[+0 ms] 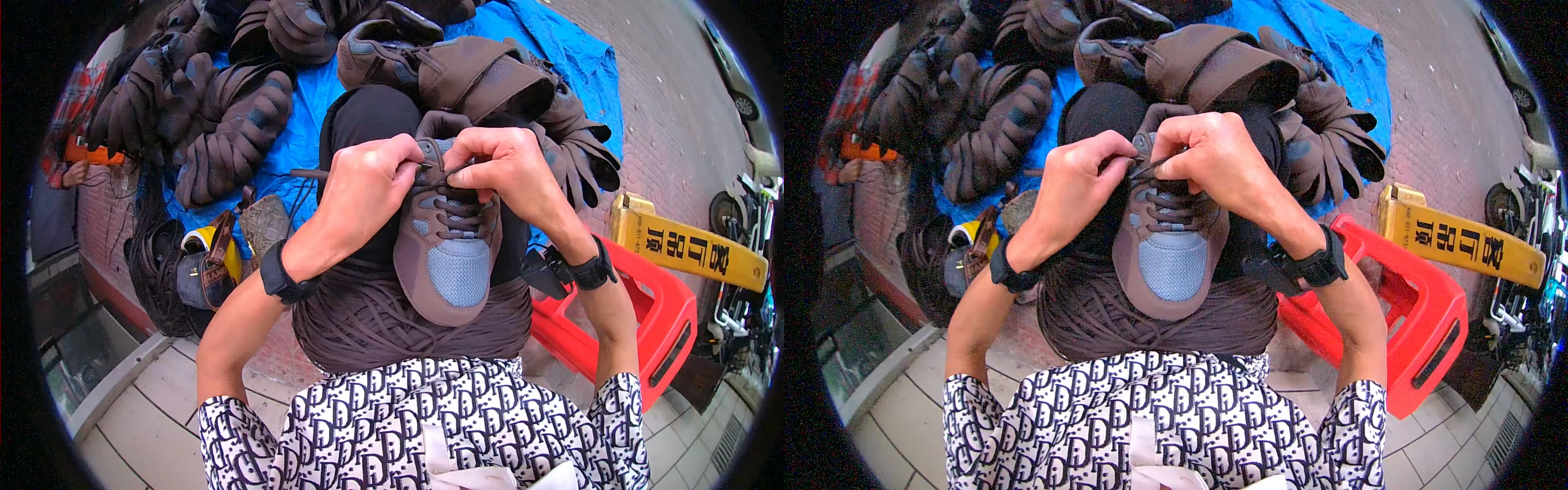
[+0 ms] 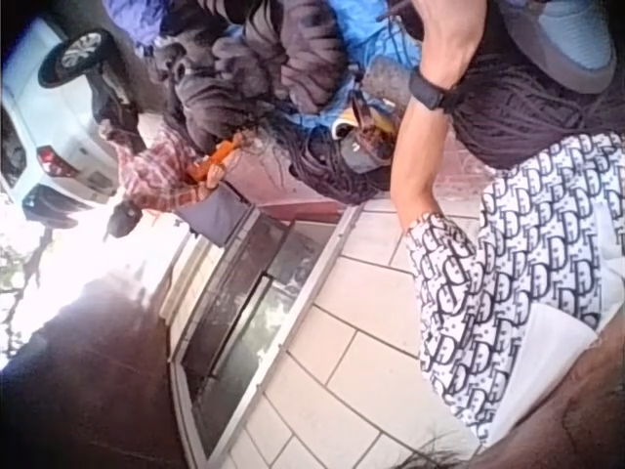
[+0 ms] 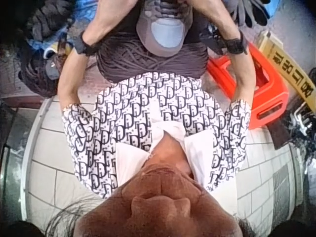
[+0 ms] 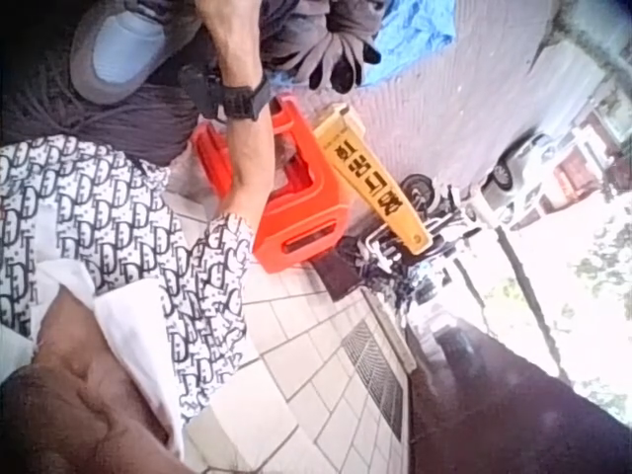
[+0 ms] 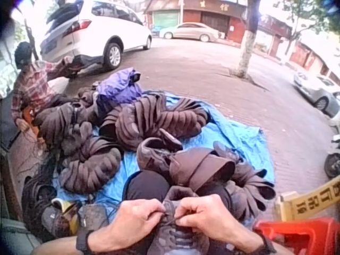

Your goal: Lace a new pair of athletic shoes by threading the shoelace through the eyelets.

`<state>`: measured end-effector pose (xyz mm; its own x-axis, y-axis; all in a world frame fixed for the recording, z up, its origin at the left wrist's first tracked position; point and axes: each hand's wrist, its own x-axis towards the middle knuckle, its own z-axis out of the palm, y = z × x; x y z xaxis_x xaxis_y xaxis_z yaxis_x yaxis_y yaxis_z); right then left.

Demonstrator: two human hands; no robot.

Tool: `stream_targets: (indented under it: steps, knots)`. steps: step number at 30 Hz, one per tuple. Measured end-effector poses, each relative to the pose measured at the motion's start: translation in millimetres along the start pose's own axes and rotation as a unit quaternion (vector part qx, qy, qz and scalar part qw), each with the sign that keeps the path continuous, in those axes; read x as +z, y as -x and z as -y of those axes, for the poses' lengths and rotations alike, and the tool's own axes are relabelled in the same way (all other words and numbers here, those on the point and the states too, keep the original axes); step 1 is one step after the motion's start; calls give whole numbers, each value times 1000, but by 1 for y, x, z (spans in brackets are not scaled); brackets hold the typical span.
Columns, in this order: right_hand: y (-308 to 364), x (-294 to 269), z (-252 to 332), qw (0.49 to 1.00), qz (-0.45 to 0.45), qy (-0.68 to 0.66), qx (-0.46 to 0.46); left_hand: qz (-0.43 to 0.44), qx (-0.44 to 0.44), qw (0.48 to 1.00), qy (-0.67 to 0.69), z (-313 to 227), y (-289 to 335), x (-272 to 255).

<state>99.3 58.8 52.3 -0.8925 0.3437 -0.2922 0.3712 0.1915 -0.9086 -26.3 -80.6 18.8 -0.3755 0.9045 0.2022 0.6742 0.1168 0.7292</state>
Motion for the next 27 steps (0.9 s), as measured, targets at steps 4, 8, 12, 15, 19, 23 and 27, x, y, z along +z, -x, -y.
stream_targets:
  steps: [4, 8, 12, 15, 19, 23, 27]
  knots:
    - [2, 1, 0, 998, -9, -58, 1, -5, 129, 978, -164, -5, 1, -1]
    - [6, 4, -3, 993, -18, -117, 26, -14, 215, 945, -247, -9, 2, 6]
    - [10, 8, -10, 983, -10, -182, 19, -17, 255, 932, -257, -7, -2, 9]
    - [11, 5, -13, 981, 1, -195, -11, 93, 231, 921, -300, -10, -9, -2]
    - [11, -17, -30, 976, -107, -181, -53, 265, 159, 898, -312, -22, -35, -9]
    - [12, -14, -50, 978, -143, -71, -133, 348, 82, 916, -181, -22, -61, -21]
    - [15, -10, -52, 977, -148, -31, -150, 458, -286, 840, 58, -23, -80, -32]
